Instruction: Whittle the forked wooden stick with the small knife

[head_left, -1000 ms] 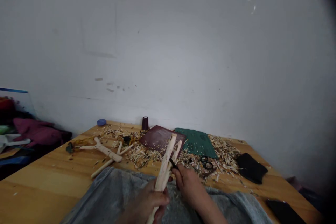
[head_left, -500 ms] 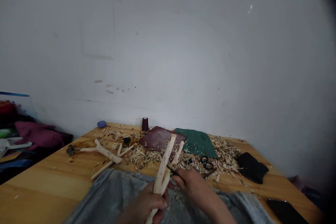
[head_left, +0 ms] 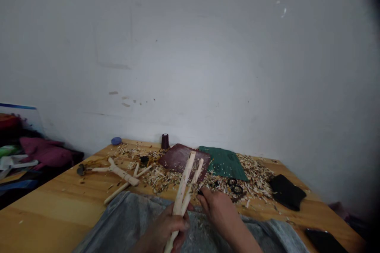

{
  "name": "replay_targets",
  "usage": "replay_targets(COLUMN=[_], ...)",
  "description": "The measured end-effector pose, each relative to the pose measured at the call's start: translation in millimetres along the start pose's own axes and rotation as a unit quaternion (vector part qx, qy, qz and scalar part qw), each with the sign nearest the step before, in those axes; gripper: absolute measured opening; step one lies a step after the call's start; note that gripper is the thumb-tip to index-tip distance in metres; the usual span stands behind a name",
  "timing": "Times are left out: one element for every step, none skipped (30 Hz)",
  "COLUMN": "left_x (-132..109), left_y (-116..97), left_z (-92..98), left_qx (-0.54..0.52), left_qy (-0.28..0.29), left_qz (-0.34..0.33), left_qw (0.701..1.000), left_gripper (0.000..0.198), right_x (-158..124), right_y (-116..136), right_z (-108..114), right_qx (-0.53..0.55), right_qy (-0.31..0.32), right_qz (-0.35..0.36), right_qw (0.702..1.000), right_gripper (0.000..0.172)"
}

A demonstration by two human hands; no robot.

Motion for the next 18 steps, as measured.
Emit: replay_targets(left_x=[0.1, 0.1, 0.0, -0.2, -0.6, -1.0, -1.4, -1.9, -2.4, -2.8, -3.2, -3.5, -3.8, -4.0, -4.1, -4.3, -4.5, -4.7], left_y=[0.1, -0.2, -1.0, -1.6, -1.8, -1.8, -1.7, -1.5, -1.3, -1.5, -1.8, -1.9, -2.0, -2.3, -2.8, -3.5, -4.0, -4.5], left_z=[-0.5, -1.1, -1.4, -1.6, -1.6, -1.5, -1.4, -1.7, -2.3, -2.4, -2.3, -2.2, -2.3, -2.7, -3.3, -4.3, -5.4, -5.8], left_qx=[0.004, 0.004, 0.003, 0.002, 0.000, 0.001, 0.004, 0.011, 0.021, 0.029, 0.035, 0.041, 0.045, 0.048, 0.051, 0.056, 0.062, 0.067], left_qy=[0.005, 0.007, 0.005, 0.000, -0.007, -0.016, -0.023, -0.024, -0.022, -0.021, -0.022, -0.022, -0.019, -0.014, -0.008, 0.000, 0.009, 0.014], left_qz=[0.000, -0.002, -0.006, -0.009, -0.009, -0.008, -0.007, -0.007, -0.007, -0.011, -0.014, -0.014, -0.013, -0.011, -0.009, -0.007, -0.004, -0.004], left_qw=[1.000, 1.000, 1.000, 1.000, 1.000, 1.000, 1.000, 1.000, 1.000, 0.999, 0.999, 0.999, 0.999, 0.999, 0.999, 0.998, 0.998, 0.998], left_gripper=[0.044, 0.043, 0.043, 0.043, 0.044, 0.045, 0.045, 0.045, 0.044, 0.043, 0.042, 0.042, 0.042, 0.041, 0.040, 0.039, 0.038, 0.037], right_x=[-0.2, -0.4, -0.5, -0.4, -0.3, 0.0, 0.3, 0.7, 1.0, 1.3, 1.5, 1.7, 1.8, 1.8, 1.8, 1.7, 1.6, 1.4], right_y=[0.0, 0.2, 0.5, 1.0, 1.6, 2.3, 3.0, 3.7, 4.3, 4.7, 5.0, 5.1, 4.9, 4.4, 3.7, 3.0, 2.2, 1.7], right_z=[0.3, 0.5, 0.6, 0.5, 0.0, -1.0, -2.5, -4.4, -6.3, -8.1, -9.6, -10.6, -11.2, -11.5, -11.6, -11.3, -10.6, -9.6], right_qx=[0.000, 0.001, 0.000, -0.002, -0.006, -0.012, -0.019, -0.025, -0.027, -0.027, -0.022, -0.011, 0.004, 0.022, 0.043, 0.066, 0.090, 0.113], right_qy=[-0.001, -0.001, -0.001, -0.001, -0.001, 0.000, 0.002, 0.005, 0.008, 0.010, 0.011, 0.011, 0.011, 0.011, 0.013, 0.013, 0.013, 0.013], right_qz=[-0.001, -0.001, -0.002, -0.002, -0.004, -0.007, -0.012, -0.018, -0.026, -0.034, -0.041, -0.046, -0.051, -0.053, -0.053, -0.052, -0.049, -0.045], right_qw=[1.000, 1.000, 1.000, 1.000, 1.000, 1.000, 1.000, 1.000, 0.999, 0.999, 0.999, 0.999, 0.999, 0.998, 0.998, 0.996, 0.995, 0.992], right_gripper=[0.020, 0.021, 0.021, 0.021, 0.021, 0.021, 0.021, 0.021, 0.021, 0.022, 0.022, 0.023, 0.023, 0.023, 0.023, 0.024, 0.024, 0.024])
Point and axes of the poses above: each hand's wrist, its own x-axis towards the middle knuckle, its own z-axis out of the back of the hand, y = z × x, the point moved 6 cm from there along x, towards the middle knuckle, and after that the axes turned 4 degrees about x, right-handed, at the moved point
